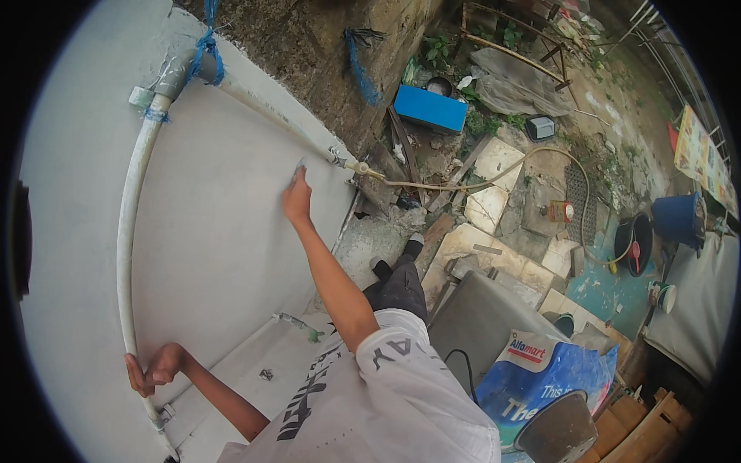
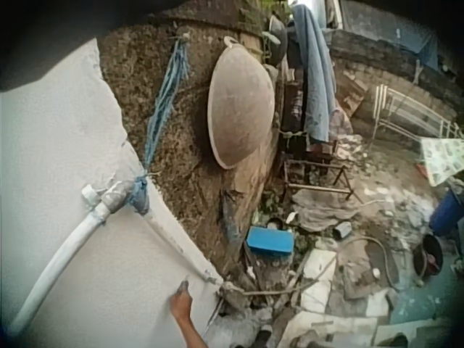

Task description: Sanding a wall surface using a piece of sandpaper.

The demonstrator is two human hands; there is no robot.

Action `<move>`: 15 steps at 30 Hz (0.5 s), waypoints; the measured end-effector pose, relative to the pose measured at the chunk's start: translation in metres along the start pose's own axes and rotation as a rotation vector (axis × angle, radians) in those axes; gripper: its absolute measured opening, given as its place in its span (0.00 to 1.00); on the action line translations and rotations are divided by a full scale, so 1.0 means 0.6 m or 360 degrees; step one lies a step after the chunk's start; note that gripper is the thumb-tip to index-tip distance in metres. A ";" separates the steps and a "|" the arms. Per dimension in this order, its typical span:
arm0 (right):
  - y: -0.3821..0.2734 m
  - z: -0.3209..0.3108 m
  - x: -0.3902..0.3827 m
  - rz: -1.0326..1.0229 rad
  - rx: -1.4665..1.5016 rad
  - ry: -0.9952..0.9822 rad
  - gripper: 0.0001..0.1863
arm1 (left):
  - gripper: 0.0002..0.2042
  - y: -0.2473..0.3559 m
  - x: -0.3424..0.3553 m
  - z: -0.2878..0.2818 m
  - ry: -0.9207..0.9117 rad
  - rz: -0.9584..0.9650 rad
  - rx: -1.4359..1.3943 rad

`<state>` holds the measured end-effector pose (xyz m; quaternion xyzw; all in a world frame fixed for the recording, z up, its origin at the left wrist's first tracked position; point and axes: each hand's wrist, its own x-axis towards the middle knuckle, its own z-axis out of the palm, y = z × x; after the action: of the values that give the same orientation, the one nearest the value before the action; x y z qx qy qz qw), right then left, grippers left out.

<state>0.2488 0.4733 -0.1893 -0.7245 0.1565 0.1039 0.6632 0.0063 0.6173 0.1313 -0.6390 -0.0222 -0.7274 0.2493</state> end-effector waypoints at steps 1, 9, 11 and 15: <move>0.008 0.016 -0.009 -0.0306 -0.0028 0.0150 0.21 | 0.28 -0.001 0.004 0.007 0.0004 0.0005 0.0002; -0.004 0.014 -0.021 -0.0724 -0.0200 0.0273 0.24 | 0.29 -0.009 -0.001 -0.005 0.0019 0.0055 0.0147; -0.031 -0.016 -0.022 0.0054 -0.0034 -0.0240 0.25 | 0.29 -0.003 0.008 -0.018 0.0001 0.0089 0.0191; 0.003 0.023 -0.022 -0.0871 -0.0226 0.0439 0.25 | 0.30 0.006 0.000 0.001 0.0067 -0.0053 -0.0043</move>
<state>0.2368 0.4879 -0.1877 -0.7916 0.0365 -0.1669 0.5867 0.0083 0.6145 0.1303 -0.6264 -0.0178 -0.7450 0.2289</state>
